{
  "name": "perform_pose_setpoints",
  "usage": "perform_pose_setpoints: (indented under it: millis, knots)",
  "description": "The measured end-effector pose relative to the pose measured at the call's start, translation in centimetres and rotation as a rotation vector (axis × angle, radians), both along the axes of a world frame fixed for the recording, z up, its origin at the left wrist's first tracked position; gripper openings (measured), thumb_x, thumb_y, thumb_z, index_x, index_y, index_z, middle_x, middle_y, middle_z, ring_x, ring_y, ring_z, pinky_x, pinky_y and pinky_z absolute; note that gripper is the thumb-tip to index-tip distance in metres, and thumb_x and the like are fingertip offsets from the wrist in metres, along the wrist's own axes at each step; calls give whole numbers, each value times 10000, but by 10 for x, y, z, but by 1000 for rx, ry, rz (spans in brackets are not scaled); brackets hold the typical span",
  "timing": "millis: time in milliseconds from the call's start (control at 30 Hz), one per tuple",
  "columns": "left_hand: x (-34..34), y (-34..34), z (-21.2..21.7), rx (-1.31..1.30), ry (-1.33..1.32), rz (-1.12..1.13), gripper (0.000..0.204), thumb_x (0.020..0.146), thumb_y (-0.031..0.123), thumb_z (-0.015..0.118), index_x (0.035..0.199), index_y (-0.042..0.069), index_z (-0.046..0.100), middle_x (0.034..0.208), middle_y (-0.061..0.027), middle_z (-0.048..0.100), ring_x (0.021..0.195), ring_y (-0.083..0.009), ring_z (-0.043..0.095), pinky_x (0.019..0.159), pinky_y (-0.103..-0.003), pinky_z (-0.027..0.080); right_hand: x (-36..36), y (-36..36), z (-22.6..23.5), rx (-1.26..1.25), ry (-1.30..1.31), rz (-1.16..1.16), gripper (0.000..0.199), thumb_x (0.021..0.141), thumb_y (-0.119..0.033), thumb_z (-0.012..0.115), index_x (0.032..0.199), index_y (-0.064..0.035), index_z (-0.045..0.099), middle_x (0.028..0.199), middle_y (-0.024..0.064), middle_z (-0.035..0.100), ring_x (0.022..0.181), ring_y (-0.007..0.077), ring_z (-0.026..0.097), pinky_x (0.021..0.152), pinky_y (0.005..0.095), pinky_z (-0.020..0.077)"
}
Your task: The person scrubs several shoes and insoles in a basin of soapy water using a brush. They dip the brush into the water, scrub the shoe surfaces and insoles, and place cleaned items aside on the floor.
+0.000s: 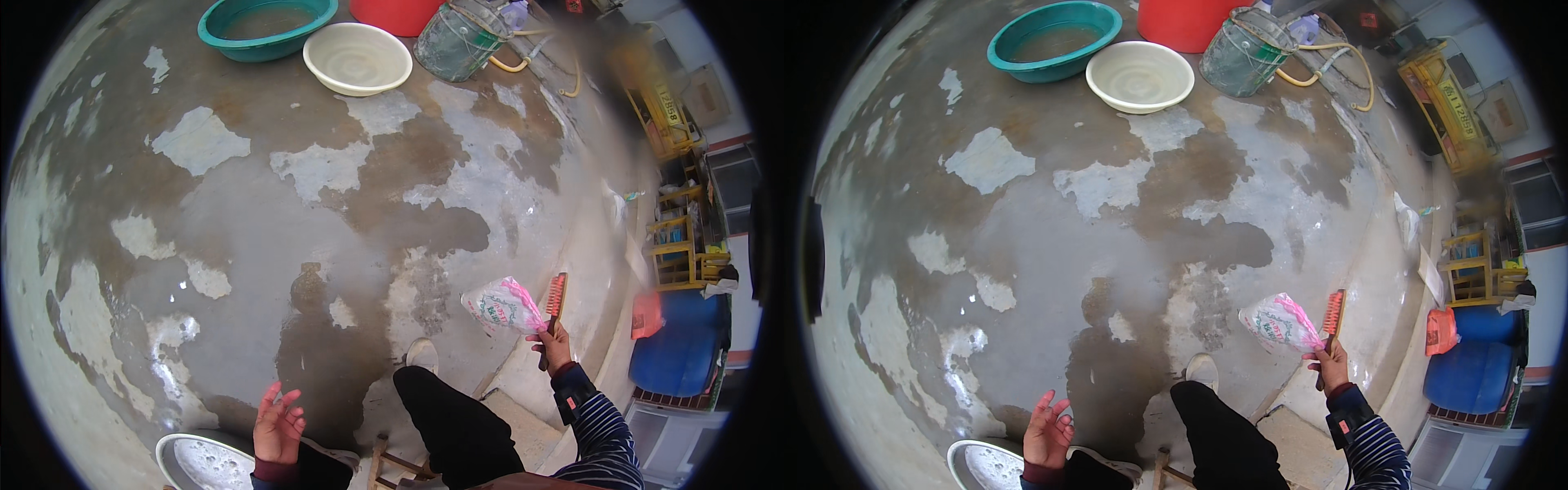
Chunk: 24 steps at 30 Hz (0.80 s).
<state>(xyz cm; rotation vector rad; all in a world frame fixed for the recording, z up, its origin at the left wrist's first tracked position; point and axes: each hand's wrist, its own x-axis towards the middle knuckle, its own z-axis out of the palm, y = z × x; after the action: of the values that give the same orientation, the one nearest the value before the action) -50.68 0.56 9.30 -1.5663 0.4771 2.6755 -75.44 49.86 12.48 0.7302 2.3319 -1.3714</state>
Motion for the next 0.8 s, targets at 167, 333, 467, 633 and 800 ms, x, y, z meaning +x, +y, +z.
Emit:
perform_pose_setpoints:
  millis: [167,333,467,633,800]
  knots:
    - [26,43,-22,2,6,-89,430,933,162,539,1350,143,437,1142,-121,615,811,-172,621,665,-285,526,25,39,73,26,-34,-7,60,939,-73,558,975,-74,511,879,51,637,752,184,683,583,275,530]
    - [86,62,-33,69,-512,41,419,902,325,595,1283,189,488,1047,-87,625,819,-178,598,673,-294,521,86,122,159,83,-156,-176,73,923,-21,547,933,-81,509,859,43,638,781,190,693,591,290,552]
    - [106,35,12,-22,-450,-10,292,907,360,559,1154,204,547,936,-67,629,796,-179,593,651,-316,512,134,181,220,133,-112,-271,106,903,21,545,943,-72,515,859,59,633,758,203,696,583,290,553]
    - [53,2,153,-189,-558,-246,301,920,244,547,1187,107,537,1032,-87,594,951,-235,568,758,-380,554,159,233,274,41,2,-515,111,873,31,556,920,-55,506,809,74,627,717,202,696,541,291,547]
    - [-71,79,260,-192,-515,-317,300,916,243,551,1179,99,537,1028,-93,596,942,-239,572,754,-381,555,162,292,300,24,-16,-663,129,825,42,554,903,-51,512,773,75,622,672,209,696,518,305,553]
